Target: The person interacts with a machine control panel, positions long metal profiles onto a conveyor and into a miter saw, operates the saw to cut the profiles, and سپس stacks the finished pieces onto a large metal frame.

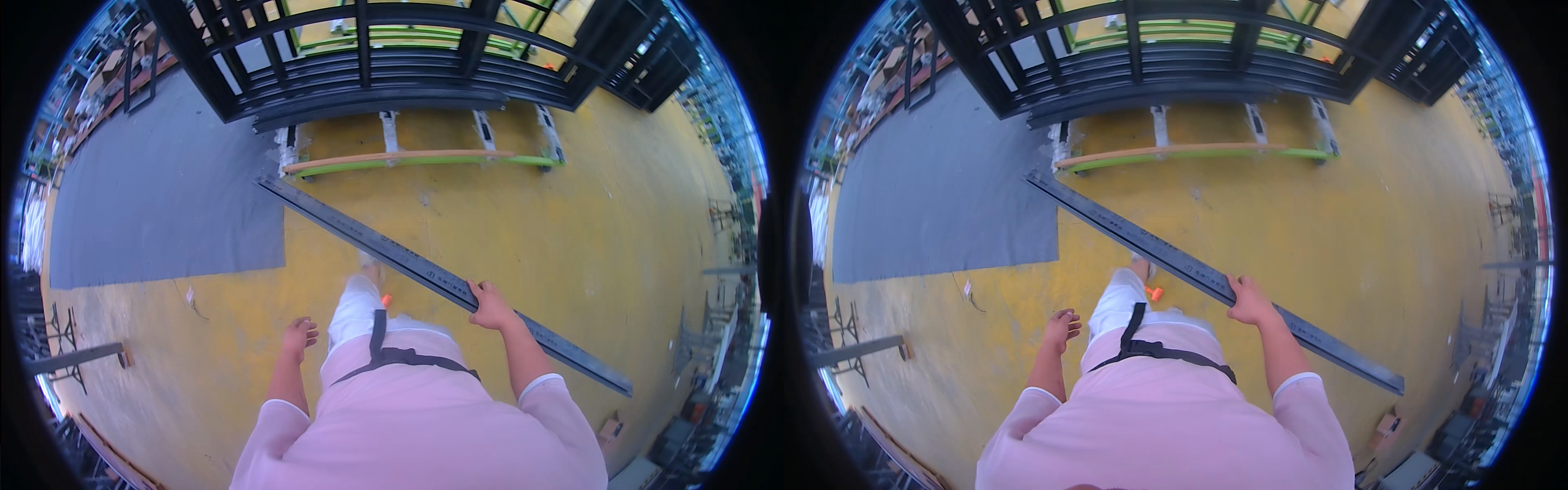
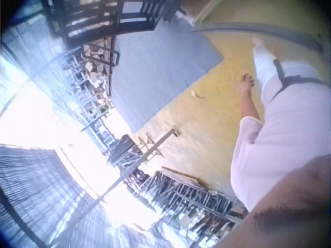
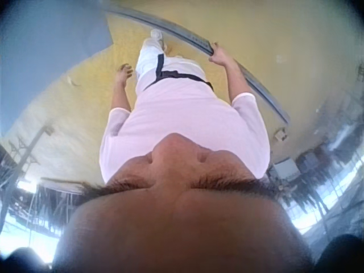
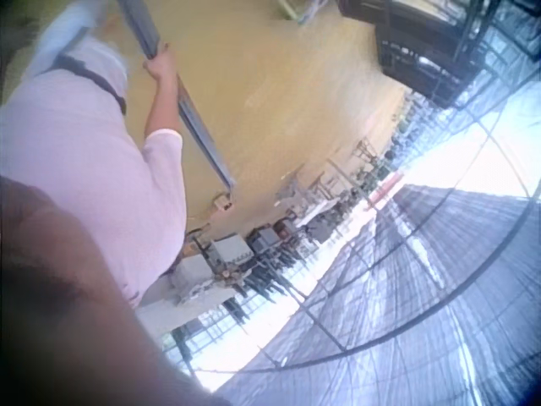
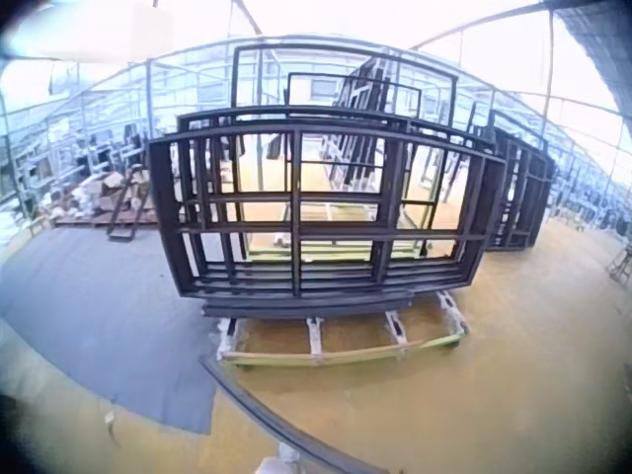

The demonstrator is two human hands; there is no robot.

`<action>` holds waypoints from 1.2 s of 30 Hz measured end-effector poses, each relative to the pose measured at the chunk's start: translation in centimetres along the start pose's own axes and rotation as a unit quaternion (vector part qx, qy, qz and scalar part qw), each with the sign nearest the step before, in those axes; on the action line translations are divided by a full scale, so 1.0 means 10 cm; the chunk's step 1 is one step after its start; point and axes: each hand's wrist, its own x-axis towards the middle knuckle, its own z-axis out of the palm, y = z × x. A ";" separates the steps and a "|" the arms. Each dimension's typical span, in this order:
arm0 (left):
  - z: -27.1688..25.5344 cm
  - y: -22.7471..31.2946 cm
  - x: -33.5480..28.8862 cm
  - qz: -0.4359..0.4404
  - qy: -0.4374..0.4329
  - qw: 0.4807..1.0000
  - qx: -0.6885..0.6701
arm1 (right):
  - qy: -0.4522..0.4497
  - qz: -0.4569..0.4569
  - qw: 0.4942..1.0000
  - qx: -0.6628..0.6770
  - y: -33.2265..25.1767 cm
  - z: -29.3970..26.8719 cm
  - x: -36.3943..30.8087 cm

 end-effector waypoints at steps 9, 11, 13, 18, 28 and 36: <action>0.86 2.11 2.20 0.017 0.036 0.990 -0.134 | -0.010 -0.098 0.991 -0.090 -0.20 -1.32 2.42; 0.99 2.85 2.54 -0.083 0.051 0.989 -0.107 | -0.033 -0.097 0.992 -0.071 -0.22 -1.64 2.89; 1.14 3.26 2.72 -0.092 0.071 0.992 -0.049 | -0.043 -0.117 0.989 -0.084 -0.26 -1.98 3.38; 1.62 3.64 3.52 0.014 0.212 0.958 0.193 | -0.067 -0.163 0.979 -0.103 0.10 -2.29 4.90; 3.22 4.16 5.32 0.161 0.016 0.982 0.101 | -0.103 -0.231 0.963 -0.096 0.89 -1.16 8.34; 3.35 4.22 6.85 0.391 -0.013 0.871 0.296 | -0.150 -0.302 0.931 -0.138 1.21 -0.66 9.22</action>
